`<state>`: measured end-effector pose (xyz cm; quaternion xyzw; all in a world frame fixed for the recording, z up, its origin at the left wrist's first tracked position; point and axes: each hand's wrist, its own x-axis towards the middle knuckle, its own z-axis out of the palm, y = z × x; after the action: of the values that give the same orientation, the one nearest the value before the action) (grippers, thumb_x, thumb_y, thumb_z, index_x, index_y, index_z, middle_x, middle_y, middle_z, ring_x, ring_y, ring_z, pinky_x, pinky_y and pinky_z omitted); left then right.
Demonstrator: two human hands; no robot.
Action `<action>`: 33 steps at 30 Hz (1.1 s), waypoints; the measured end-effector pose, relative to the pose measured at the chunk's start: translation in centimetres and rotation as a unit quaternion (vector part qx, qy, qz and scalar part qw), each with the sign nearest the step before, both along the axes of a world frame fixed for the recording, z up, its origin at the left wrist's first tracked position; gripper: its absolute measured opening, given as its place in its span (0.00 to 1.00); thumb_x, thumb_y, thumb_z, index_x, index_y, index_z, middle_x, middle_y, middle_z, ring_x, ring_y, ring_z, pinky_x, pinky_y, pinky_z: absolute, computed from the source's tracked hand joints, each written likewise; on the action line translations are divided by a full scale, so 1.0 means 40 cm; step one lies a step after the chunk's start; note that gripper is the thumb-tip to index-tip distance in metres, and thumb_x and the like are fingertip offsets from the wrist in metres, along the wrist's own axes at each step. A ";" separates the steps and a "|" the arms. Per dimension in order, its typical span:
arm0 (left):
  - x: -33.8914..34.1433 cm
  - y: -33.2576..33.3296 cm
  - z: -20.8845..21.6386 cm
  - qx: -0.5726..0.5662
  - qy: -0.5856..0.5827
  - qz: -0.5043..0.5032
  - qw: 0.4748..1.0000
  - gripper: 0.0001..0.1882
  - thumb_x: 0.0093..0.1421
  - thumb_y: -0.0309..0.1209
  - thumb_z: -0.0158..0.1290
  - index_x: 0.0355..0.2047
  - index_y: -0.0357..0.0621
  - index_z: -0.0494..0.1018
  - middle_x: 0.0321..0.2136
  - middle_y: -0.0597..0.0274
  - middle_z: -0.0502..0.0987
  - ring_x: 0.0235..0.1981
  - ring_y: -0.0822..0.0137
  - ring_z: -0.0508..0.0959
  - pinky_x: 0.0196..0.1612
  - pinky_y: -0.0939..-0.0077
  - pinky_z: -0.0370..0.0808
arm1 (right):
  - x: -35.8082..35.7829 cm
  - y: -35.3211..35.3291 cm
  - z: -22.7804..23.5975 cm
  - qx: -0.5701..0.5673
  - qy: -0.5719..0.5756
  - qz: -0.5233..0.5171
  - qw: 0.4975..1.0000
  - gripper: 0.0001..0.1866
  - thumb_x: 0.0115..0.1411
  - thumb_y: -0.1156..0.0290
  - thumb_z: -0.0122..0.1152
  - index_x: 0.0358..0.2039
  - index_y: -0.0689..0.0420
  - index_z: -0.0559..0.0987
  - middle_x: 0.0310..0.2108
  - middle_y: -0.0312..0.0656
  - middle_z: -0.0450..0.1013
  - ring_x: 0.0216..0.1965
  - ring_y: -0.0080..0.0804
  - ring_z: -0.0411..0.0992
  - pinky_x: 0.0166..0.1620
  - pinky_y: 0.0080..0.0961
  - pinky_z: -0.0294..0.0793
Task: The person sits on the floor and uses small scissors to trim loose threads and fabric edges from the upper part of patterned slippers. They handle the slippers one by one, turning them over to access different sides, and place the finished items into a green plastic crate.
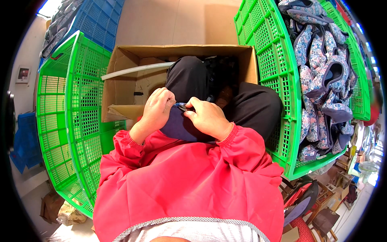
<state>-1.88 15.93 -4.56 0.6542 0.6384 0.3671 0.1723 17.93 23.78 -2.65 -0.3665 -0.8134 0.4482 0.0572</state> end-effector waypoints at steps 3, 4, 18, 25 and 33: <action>0.002 0.003 0.004 0.004 0.002 -0.004 1.000 0.06 0.56 0.21 0.56 0.30 0.40 0.68 0.28 0.55 0.72 0.35 0.49 0.73 0.39 0.60 0.71 | -0.006 0.002 -0.001 0.004 -0.010 0.006 1.000 0.13 0.62 0.61 0.62 0.40 0.56 0.78 0.34 0.49 0.80 0.38 0.52 0.78 0.40 0.44 0.75; 0.002 0.003 0.003 0.003 0.003 -0.004 1.000 0.06 0.56 0.21 0.56 0.29 0.40 0.68 0.28 0.55 0.72 0.35 0.49 0.73 0.39 0.60 0.71 | -0.007 0.003 -0.002 0.007 -0.011 0.008 1.000 0.13 0.62 0.61 0.62 0.40 0.57 0.78 0.34 0.49 0.80 0.38 0.52 0.78 0.40 0.44 0.75; 0.003 0.004 -0.004 0.009 -0.014 0.008 1.000 0.06 0.57 0.22 0.56 0.29 0.39 0.69 0.27 0.54 0.72 0.34 0.49 0.73 0.39 0.60 0.71 | -0.018 -0.005 0.003 0.028 -0.016 0.008 0.999 0.13 0.62 0.62 0.63 0.41 0.56 0.75 0.34 0.48 0.80 0.38 0.53 0.78 0.40 0.46 0.75; -0.016 -0.005 -0.026 -0.060 -0.096 0.034 0.993 0.04 0.65 0.25 0.52 0.36 0.37 0.75 0.31 0.54 0.78 0.35 0.56 0.78 0.41 0.67 0.75 | -0.010 -0.010 -0.008 0.025 -0.003 0.000 1.000 0.13 0.62 0.62 0.63 0.41 0.56 0.75 0.34 0.50 0.79 0.38 0.53 0.78 0.40 0.45 0.75; -0.040 0.009 -0.001 -0.180 -0.132 0.008 0.975 0.07 0.62 0.28 0.59 0.36 0.37 0.81 0.30 0.58 0.78 0.30 0.65 0.78 0.37 0.72 0.76 | -0.009 -0.009 0.001 0.009 -0.009 0.006 1.000 0.13 0.62 0.64 0.63 0.41 0.57 0.75 0.36 0.49 0.79 0.39 0.53 0.78 0.40 0.42 0.75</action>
<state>-3.50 16.29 -4.61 0.5532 0.6709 0.3305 0.3669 17.58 23.43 -2.60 -0.3651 -0.8199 0.4380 0.0505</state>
